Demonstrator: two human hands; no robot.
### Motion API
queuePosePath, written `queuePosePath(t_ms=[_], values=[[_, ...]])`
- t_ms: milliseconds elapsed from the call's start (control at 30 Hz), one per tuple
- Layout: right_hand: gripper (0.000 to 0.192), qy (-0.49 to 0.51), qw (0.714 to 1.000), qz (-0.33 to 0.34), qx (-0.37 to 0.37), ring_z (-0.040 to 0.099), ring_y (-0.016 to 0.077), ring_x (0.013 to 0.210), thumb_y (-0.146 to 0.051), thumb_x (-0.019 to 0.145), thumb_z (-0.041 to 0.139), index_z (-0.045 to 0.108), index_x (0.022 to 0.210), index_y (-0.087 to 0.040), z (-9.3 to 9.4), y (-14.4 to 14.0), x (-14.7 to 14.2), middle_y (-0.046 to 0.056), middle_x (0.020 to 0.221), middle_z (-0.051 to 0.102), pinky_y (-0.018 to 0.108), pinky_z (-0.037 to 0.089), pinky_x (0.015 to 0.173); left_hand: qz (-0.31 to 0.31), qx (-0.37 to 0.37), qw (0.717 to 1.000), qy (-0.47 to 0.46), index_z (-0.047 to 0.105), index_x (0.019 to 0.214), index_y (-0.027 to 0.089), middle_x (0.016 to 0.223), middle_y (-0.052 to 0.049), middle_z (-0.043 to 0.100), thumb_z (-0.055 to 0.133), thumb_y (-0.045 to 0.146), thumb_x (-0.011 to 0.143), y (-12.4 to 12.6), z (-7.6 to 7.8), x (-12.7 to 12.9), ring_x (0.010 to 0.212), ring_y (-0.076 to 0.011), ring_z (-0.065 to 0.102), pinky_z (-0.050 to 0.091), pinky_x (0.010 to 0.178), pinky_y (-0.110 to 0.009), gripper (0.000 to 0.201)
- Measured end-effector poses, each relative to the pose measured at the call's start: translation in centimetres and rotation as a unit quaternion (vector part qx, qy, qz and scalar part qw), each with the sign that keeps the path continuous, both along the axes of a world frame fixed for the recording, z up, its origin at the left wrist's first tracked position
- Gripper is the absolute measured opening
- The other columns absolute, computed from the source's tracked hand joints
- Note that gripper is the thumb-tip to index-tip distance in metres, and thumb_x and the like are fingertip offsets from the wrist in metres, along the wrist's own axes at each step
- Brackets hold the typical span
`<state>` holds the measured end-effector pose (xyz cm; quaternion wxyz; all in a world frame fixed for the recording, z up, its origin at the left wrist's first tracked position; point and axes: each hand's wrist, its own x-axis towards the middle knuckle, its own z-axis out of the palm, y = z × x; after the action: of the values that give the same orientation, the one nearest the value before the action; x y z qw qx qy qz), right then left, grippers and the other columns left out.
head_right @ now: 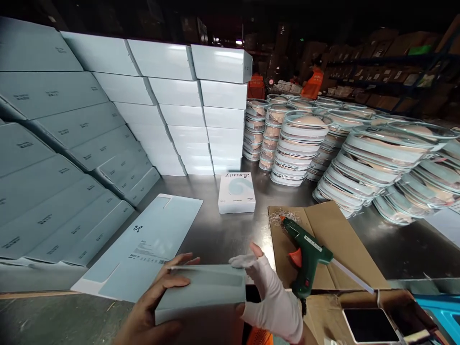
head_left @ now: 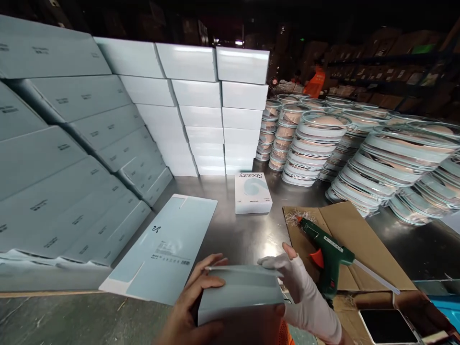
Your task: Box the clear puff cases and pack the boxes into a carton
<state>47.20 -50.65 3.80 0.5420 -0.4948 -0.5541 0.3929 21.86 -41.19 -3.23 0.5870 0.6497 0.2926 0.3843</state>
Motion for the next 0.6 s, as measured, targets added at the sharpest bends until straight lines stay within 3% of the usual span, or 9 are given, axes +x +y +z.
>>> queuePosePath(t_ms=[67, 133, 200, 267, 367, 467, 533, 600], values=[[0.068, 0.007, 1.0, -0.012, 0.012, 0.069, 0.0281, 0.124, -0.035, 0.089, 0.077, 0.046, 0.149, -0.037, -0.3, -0.1, -0.2, 0.01, 0.125, 0.071, 0.039, 0.06, 0.096, -0.002, -0.015, 0.994, -0.109, 0.058, 0.118, 0.038, 0.144, -0.007, 0.056, 0.076, 0.049, 0.088, 0.0, 0.1, 0.4, 0.136, -0.035, 0.06, 0.054, 0.105, -0.049, 0.037], [0.062, -0.068, 0.997, 0.008, 0.018, 0.068, 0.0285, 0.125, -0.023, 0.086, 0.075, 0.054, 0.143, -0.036, 0.2, -0.3, -0.2, 0.01, 0.133, 0.068, 0.039, 0.059, 0.099, -0.005, 0.011, 0.992, -0.127, 0.049, 0.129, 0.043, 0.13, -0.004, 0.058, 0.07, 0.041, 0.096, 0.4, 0.4, 0.4, 0.129, -0.0288, 0.064, 0.055, 0.104, -0.045, 0.039], [0.08, -0.19, 0.979, 0.036, 0.056, 0.063, 0.0291, 0.132, -0.013, 0.075, 0.078, 0.052, 0.147, -0.038, 1.1, -0.5, -0.3, 0.008, 0.144, 0.062, 0.04, 0.055, 0.106, -0.041, 0.074, 0.994, -0.071, 0.05, 0.138, 0.043, 0.126, -0.006, 0.056, 0.066, 0.034, 0.099, 1.1, 0.7, -0.2, 0.129, -0.0278, 0.061, 0.052, 0.108, -0.044, 0.043], [0.093, -0.283, 0.953, 0.048, 0.093, 0.062, 0.0281, 0.134, -0.01, 0.068, 0.081, 0.05, 0.151, -0.04, 1.8, -0.3, -0.4, 0.007, 0.147, 0.061, 0.037, 0.054, 0.107, -0.096, 0.114, 0.989, 0.001, 0.06, 0.134, 0.041, 0.125, -0.007, 0.054, 0.063, 0.031, 0.099, 1.8, 1.2, -0.8, 0.131, -0.0285, 0.057, 0.05, 0.109, -0.043, 0.036], [0.075, -0.332, 0.939, 0.049, 0.078, 0.068, 0.0247, 0.125, -0.01, 0.073, 0.081, 0.063, 0.141, -0.037, 2.5, 0.0, -0.3, 0.008, 0.145, 0.063, 0.031, 0.058, 0.1, -0.13, 0.117, 0.982, 0.066, 0.074, 0.116, 0.035, 0.123, -0.009, 0.054, 0.063, 0.035, 0.097, 2.5, 1.8, -1.3, 0.13, -0.0297, 0.053, 0.05, 0.109, -0.043, 0.022], [0.063, -0.319, 0.943, 0.066, 0.06, 0.065, 0.0262, 0.129, -0.013, 0.078, 0.079, 0.068, 0.136, -0.036, 2.7, 0.1, 0.1, 0.009, 0.144, 0.064, 0.036, 0.056, 0.104, -0.129, 0.1, 0.983, 0.078, 0.076, 0.111, 0.031, 0.126, -0.011, 0.056, 0.065, 0.035, 0.094, 3.0, 2.5, -1.8, 0.126, -0.0293, 0.055, 0.052, 0.107, -0.042, 0.02], [0.061, -0.251, 0.966, 0.065, 0.004, 0.058, 0.0292, 0.138, -0.025, 0.084, 0.079, 0.063, 0.142, -0.036, 2.3, -0.2, 0.5, 0.01, 0.152, 0.057, 0.042, 0.051, 0.11, -0.105, 0.091, 0.988, 0.063, 0.078, 0.109, 0.031, 0.132, -0.011, 0.057, 0.069, 0.035, 0.092, 3.5, 2.8, -2.3, 0.128, -0.0291, 0.056, 0.053, 0.104, -0.039, 0.019], [0.07, -0.107, 0.991, 0.025, -0.079, 0.058, 0.0315, 0.138, -0.047, 0.09, 0.074, 0.048, 0.154, -0.038, 1.6, -0.6, 1.1, 0.013, 0.158, 0.051, 0.049, 0.05, 0.111, 0.017, 0.073, 0.997, 0.021, 0.078, 0.104, 0.03, 0.135, -0.009, 0.061, 0.074, 0.038, 0.09, 4.1, 2.5, -2.9, 0.132, -0.0297, 0.056, 0.054, 0.101, -0.035, 0.017]])
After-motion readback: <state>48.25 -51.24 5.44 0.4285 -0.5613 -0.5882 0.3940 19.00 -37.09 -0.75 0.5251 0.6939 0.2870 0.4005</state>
